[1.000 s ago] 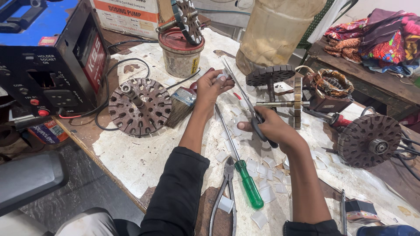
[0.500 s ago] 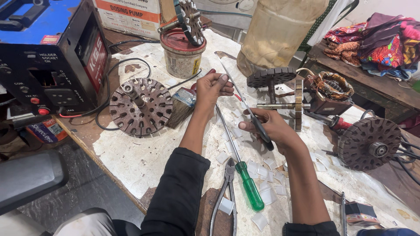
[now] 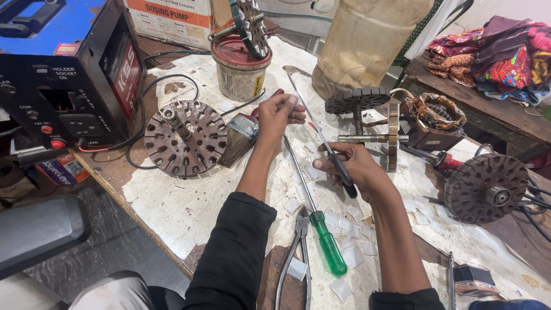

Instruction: The person uses shears to cut small white plastic sheets into smaller pieces on a cluttered workbench. The person repeatedly picks up sheets, positions them, and cuts them while discarding the cut pieces onto the table.

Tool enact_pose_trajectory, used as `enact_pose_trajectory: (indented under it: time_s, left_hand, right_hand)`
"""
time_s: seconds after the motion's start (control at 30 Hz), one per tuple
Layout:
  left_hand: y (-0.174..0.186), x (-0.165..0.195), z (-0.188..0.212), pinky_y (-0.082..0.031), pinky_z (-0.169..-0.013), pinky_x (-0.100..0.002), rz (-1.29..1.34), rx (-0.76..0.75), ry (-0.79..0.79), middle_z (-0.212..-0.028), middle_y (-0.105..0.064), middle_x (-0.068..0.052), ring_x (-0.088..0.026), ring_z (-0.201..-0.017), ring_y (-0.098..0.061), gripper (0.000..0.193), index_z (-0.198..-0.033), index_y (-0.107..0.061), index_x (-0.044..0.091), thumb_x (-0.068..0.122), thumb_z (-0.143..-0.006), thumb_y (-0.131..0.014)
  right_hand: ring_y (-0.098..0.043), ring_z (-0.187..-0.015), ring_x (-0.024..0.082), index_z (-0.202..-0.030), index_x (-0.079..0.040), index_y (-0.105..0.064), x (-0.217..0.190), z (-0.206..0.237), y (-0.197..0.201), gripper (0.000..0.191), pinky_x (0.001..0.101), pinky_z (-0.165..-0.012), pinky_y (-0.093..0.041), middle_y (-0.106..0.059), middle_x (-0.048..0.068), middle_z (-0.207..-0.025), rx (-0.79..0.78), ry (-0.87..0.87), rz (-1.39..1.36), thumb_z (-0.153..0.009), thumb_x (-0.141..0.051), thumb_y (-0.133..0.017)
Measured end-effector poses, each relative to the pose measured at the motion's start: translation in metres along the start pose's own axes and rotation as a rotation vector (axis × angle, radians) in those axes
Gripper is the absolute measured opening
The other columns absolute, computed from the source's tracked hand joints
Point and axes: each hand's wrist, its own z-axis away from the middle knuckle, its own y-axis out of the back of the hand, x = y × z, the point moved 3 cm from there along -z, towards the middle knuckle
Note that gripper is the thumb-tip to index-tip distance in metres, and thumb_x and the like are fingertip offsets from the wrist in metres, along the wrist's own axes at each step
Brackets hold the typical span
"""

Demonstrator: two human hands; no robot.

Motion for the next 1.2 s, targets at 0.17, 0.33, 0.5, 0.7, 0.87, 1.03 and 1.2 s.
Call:
enact_pose_trajectory:
  time_s: [0.17,0.33,0.5,0.7,0.87,1.03,1.2]
  left_hand:
    - [0.001,0.002,-0.002,-0.064,-0.069,-0.032,0.041,0.030,0.019,-0.090,-0.075,-0.014,-0.018,-0.072,-0.073,0.024,-0.111,-0.068,-0.005,0.015,-0.101,-0.060]
    - [-0.004,0.005,-0.002,-0.064,-0.073,-0.031,-0.038,0.061,0.015,-0.095,-0.075,-0.012,-0.017,-0.079,-0.074,0.025,-0.112,-0.071,-0.004,0.015,-0.097,-0.066]
    - [-0.003,0.006,0.001,-0.064,-0.075,-0.032,-0.027,0.100,-0.013,-0.094,-0.072,-0.010,-0.015,-0.081,-0.071,0.023,-0.109,-0.073,-0.004,0.014,-0.094,-0.074]
    - [-0.002,0.006,0.000,-0.068,-0.074,-0.034,0.090,0.093,-0.064,-0.091,-0.073,-0.014,-0.020,-0.078,-0.075,0.019,-0.105,-0.072,-0.009,0.004,-0.091,-0.075]
    - [-0.004,0.009,0.003,-0.068,-0.074,-0.033,0.085,0.068,-0.054,-0.090,-0.074,-0.014,-0.019,-0.078,-0.075,0.017,-0.103,-0.071,-0.007,0.004,-0.091,-0.075]
    - [-0.004,0.011,0.002,-0.066,-0.079,-0.033,0.080,0.088,-0.084,-0.093,-0.075,-0.011,-0.018,-0.082,-0.074,0.014,-0.104,-0.071,-0.001,0.007,-0.093,-0.074]
    - [0.001,0.008,-0.002,-0.063,-0.077,-0.032,0.102,0.176,-0.067,-0.092,-0.073,-0.006,-0.014,-0.084,-0.071,0.016,-0.107,-0.069,0.003,0.012,-0.095,-0.073]
  right_hand:
    - [-0.054,-0.053,0.011,-0.115,0.004,-0.067,0.000,-0.001,-0.004,0.063,0.0266,-0.048,-0.045,-0.059,-0.001,-0.068,0.047,0.011,-0.090,-0.074,-0.041,-0.085]
    - [-0.051,-0.059,0.009,-0.106,0.001,-0.058,-0.008,0.003,0.003,0.056,0.0271,-0.051,-0.046,-0.052,-0.002,-0.072,-0.053,0.106,-0.216,-0.084,-0.047,-0.078]
    - [-0.052,-0.064,0.016,-0.124,-0.002,-0.060,-0.008,0.003,0.005,0.069,0.0303,-0.056,-0.042,-0.052,0.005,-0.076,0.044,0.047,-0.040,-0.079,-0.052,-0.079]
    - [-0.064,-0.080,0.018,-0.134,-0.001,-0.062,-0.008,0.002,0.000,0.091,0.0317,-0.068,-0.048,-0.071,0.010,-0.094,0.009,0.036,0.101,-0.061,-0.048,-0.088]
    - [-0.054,-0.067,0.010,-0.127,-0.001,-0.066,-0.012,0.007,-0.002,0.074,0.0262,-0.057,-0.042,-0.061,0.000,-0.080,-0.074,0.072,-0.020,-0.068,-0.039,-0.089]
    - [-0.048,-0.056,0.007,-0.126,-0.002,-0.067,-0.012,0.009,0.000,0.067,0.0238,-0.048,-0.037,-0.053,-0.005,-0.069,-0.136,0.048,-0.078,-0.072,-0.036,-0.086]
    - [-0.050,-0.056,0.008,-0.135,-0.003,-0.059,-0.003,0.006,0.008,0.082,0.0252,-0.046,-0.038,-0.056,-0.003,-0.072,-0.257,0.023,-0.053,-0.070,-0.048,-0.082]
